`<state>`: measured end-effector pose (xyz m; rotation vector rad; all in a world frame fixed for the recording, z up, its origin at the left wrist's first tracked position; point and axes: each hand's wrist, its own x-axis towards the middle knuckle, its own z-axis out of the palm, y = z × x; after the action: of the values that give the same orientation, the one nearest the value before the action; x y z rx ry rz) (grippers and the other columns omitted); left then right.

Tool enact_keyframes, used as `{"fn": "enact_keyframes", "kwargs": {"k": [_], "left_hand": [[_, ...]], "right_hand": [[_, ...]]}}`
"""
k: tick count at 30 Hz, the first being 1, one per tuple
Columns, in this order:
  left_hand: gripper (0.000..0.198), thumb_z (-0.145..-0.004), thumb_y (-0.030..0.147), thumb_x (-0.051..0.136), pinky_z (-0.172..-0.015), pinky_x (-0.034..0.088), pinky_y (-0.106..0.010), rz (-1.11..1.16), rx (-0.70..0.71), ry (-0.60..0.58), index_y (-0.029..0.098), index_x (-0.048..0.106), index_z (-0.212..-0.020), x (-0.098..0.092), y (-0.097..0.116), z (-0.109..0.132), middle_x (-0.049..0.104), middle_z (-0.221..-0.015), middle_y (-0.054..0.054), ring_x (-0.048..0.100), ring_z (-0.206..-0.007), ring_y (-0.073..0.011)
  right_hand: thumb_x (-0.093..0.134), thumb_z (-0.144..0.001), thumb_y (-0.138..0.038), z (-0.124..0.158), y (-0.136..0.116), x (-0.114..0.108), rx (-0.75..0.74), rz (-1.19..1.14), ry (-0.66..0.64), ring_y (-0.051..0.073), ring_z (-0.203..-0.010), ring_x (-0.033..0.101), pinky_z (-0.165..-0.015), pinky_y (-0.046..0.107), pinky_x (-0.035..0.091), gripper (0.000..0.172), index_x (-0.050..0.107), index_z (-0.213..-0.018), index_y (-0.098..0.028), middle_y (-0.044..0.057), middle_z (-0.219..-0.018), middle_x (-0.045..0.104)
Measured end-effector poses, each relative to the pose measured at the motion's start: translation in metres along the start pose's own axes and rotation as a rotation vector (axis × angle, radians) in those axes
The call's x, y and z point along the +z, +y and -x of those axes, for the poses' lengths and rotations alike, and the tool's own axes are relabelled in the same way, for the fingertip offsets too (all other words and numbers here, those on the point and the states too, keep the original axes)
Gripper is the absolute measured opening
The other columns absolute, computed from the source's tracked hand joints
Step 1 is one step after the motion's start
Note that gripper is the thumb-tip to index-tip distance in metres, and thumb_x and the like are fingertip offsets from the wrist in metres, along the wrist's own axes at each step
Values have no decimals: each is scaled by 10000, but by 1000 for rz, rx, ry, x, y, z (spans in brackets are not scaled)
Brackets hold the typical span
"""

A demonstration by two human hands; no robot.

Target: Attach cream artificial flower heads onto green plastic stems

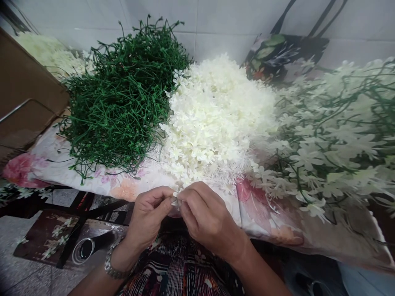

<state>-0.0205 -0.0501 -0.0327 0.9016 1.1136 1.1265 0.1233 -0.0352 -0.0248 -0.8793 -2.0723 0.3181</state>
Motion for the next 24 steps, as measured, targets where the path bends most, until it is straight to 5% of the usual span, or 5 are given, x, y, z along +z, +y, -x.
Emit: {"fn": "enact_keyframes", "kwargs": {"k": [5,10,16,24], "left_hand": [[131,-670,249,712,-484,377,-179,225,-6,141,154,623,-662,-1,6,-3,533,-505,48,436,-468,-66],[258,-596,197,781,-593,469,-206,541,71,267,205,561,-731,11,17,-3,588,-498,65,553,-526,-88],[250,-653,188,753,-664,518,-267,514,139,255,207,510,-709,21,17,1,629,-532,51,589,-557,-106],[181,-703,206,716,-813,519,-283,497,204,289,190,536,-703,23,17,8,634,-608,48,634,-656,-106]], "right_hand": [[514,-836,-118,5,-2,-9,114,-26,27,155,-788,579,-657,276,516,207,527,-1033,-180,64,-868,579],[533,-852,-266,16,-21,4,211,-141,-35,140,-696,577,-597,255,519,202,503,-1025,-166,37,-799,588],[407,-875,-118,22,-28,22,225,-233,-63,109,-586,534,-537,223,472,122,521,-890,-158,12,-676,560],[477,-855,-198,21,-35,24,459,-520,-117,86,-614,522,-562,193,469,94,496,-944,-172,-20,-710,550]]}}
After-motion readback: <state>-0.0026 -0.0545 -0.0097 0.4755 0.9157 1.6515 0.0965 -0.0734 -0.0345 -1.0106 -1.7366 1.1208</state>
